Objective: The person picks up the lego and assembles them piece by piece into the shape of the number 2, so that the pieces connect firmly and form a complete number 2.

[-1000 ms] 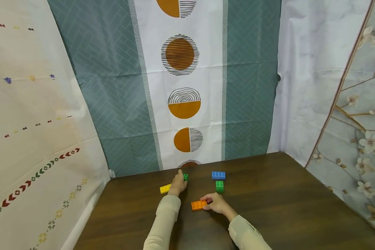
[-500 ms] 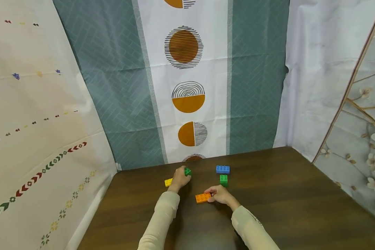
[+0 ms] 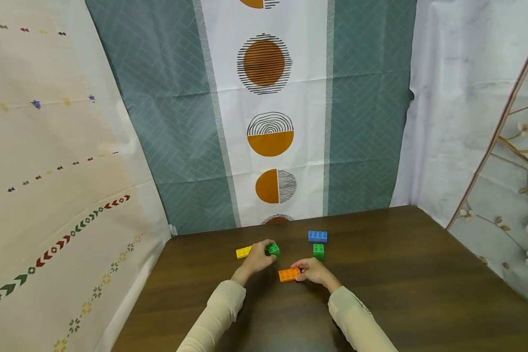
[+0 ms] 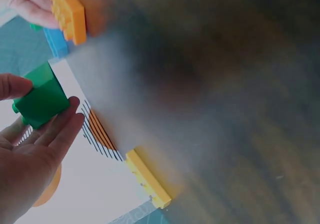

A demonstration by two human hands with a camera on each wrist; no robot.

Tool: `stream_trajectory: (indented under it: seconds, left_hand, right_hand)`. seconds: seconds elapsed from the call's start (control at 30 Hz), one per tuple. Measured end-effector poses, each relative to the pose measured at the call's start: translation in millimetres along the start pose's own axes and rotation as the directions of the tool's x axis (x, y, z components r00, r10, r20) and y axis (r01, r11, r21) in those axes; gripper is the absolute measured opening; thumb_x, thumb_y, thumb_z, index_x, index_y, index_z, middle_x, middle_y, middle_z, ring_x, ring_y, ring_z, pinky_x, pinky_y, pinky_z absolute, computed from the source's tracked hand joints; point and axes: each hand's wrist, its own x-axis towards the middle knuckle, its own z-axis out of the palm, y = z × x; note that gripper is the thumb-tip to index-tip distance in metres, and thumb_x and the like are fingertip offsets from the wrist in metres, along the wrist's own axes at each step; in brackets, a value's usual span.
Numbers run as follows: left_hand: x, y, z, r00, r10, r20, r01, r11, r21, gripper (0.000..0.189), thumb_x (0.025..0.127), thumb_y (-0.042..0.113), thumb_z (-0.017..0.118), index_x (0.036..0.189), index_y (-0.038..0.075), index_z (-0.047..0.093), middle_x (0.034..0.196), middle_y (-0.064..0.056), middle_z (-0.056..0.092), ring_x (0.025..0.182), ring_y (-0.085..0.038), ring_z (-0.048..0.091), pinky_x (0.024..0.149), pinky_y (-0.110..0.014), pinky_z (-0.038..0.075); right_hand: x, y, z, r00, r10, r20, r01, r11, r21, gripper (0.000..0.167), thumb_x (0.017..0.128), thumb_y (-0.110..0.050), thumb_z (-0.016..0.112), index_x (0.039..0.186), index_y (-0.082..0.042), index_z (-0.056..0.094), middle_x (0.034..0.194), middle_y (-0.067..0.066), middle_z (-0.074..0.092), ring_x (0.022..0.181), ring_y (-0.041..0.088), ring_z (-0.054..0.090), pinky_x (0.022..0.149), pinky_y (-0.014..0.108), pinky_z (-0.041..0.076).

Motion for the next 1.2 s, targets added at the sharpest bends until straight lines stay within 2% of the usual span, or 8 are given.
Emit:
stream_trajectory:
  seconds: [0.1, 0.23, 0.47, 0.73, 1.03, 1.2]
  left_hand:
    - [-8.5, 0.2, 1.5, 0.999, 0.005, 0.042, -0.003, 0.998, -0.061, 0.047, 0.083, 0.006, 0.063, 0.127, -0.009, 0.056, 0.101, -0.018, 0.065, 0.075, -0.014, 0.051, 0.065, -0.022, 0.045]
    - [-17.0, 0.9, 3.1, 0.998, 0.017, 0.067, -0.009, 0.992, -0.124, 0.047, 0.084, 0.004, 0.061, 0.128, -0.009, 0.056, 0.099, -0.018, 0.067, 0.075, -0.013, 0.054, 0.064, -0.021, 0.046]
    - [-24.0, 0.4, 7.2, 0.995, 0.021, 0.093, -0.005, 0.986, -0.167, 0.046, 0.085, 0.001, 0.062, 0.129, -0.009, 0.055, 0.104, -0.019, 0.067, 0.084, -0.018, 0.062, 0.071, -0.026, 0.053]
    - [-26.9, -2.0, 14.3, 0.995, 0.028, 0.100, -0.012, 0.988, -0.153, 0.045, 0.084, 0.001, 0.063, 0.127, -0.008, 0.058, 0.106, -0.019, 0.070, 0.087, -0.022, 0.066, 0.077, -0.033, 0.055]
    - [-23.2, -3.3, 23.0, 0.991, 0.037, 0.129, -0.012, 0.982, -0.188, 0.044, 0.083, 0.003, 0.064, 0.126, -0.007, 0.059, 0.112, -0.018, 0.069, 0.094, -0.028, 0.068, 0.082, -0.034, 0.056]
    - [-18.3, -4.5, 23.1, 0.988, 0.053, 0.143, -0.019, 0.973, -0.229, 0.044, 0.084, 0.001, 0.063, 0.127, -0.009, 0.058, 0.113, -0.023, 0.068, 0.098, -0.033, 0.068, 0.087, -0.042, 0.056]
  right_hand:
    - [0.1, 0.7, -0.1, 1.000, -0.002, 0.004, 0.002, 1.000, 0.008, 0.031, 0.079, 0.004, 0.074, 0.110, 0.004, 0.070, 0.120, 0.025, 0.066, 0.115, 0.039, 0.061, 0.097, 0.047, 0.051]
    - [0.3, 1.6, -0.4, 1.000, -0.008, 0.003, 0.008, 1.000, 0.010, 0.032, 0.080, 0.003, 0.074, 0.111, 0.005, 0.070, 0.121, 0.026, 0.066, 0.116, 0.040, 0.061, 0.097, 0.047, 0.050]
    - [0.6, 1.8, -0.7, 1.000, -0.014, 0.001, 0.014, 1.000, 0.015, 0.032, 0.080, 0.002, 0.074, 0.112, 0.006, 0.069, 0.120, 0.027, 0.066, 0.115, 0.040, 0.062, 0.097, 0.046, 0.051]
    - [1.6, 1.6, 0.6, 1.000, 0.013, -0.007, -0.013, 1.000, 0.027, 0.032, 0.080, 0.002, 0.074, 0.111, 0.005, 0.070, 0.121, 0.027, 0.066, 0.118, 0.041, 0.060, 0.098, 0.047, 0.050]
    - [1.9, 2.3, 0.3, 1.000, -0.001, 0.002, 0.001, 0.999, 0.039, 0.034, 0.080, 0.002, 0.074, 0.113, 0.008, 0.068, 0.121, 0.028, 0.065, 0.118, 0.042, 0.060, 0.097, 0.046, 0.051]
    - [2.1, 1.8, 0.0, 1.000, 0.006, 0.000, -0.006, 0.999, 0.046, 0.035, 0.080, 0.002, 0.074, 0.114, 0.008, 0.068, 0.121, 0.027, 0.065, 0.116, 0.041, 0.061, 0.095, 0.045, 0.052]
